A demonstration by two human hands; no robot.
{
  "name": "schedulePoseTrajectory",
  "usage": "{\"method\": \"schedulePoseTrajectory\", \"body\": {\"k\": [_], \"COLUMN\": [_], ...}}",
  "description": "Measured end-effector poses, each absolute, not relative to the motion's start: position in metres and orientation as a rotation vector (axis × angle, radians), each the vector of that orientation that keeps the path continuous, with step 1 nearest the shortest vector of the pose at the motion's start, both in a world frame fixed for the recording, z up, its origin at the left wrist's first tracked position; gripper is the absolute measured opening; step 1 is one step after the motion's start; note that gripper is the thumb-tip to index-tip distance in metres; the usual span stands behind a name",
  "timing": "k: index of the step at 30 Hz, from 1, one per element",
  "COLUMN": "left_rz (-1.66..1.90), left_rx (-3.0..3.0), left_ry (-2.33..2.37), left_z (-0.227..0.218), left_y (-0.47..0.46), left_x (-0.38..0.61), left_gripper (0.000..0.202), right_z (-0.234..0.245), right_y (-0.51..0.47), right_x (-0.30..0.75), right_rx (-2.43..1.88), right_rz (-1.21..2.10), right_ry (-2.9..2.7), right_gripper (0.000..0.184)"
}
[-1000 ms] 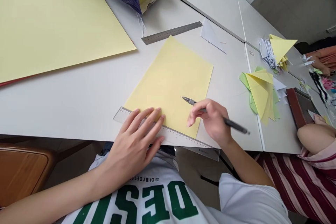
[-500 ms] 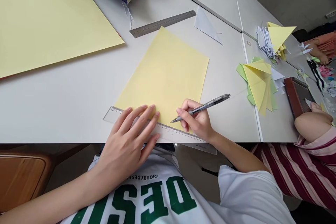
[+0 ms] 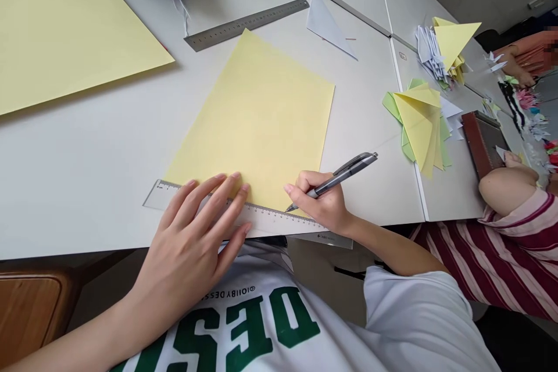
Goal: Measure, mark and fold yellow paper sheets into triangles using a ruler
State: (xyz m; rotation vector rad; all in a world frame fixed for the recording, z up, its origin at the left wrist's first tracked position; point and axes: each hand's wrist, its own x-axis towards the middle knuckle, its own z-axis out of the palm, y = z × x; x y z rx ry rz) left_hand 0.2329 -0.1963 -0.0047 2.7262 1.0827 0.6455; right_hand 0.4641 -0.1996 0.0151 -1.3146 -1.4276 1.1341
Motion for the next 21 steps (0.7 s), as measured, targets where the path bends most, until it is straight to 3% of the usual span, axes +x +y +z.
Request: {"method": "schedulePoseTrajectory", "body": {"k": [21], "left_rz": [0.624], "left_rx": [2.722], "left_ry": [1.075], "left_z": [-0.0028], "left_y": [-0.1953], "left_x": [0.2335], "left_gripper": [0.060], "right_z": [0.0137], "right_y": [-0.2005], "right_x": [0.4646], "right_rx": [-1.382], "right_rz": [1.105], "right_ry": [-1.530], "right_gripper": [0.042]}}
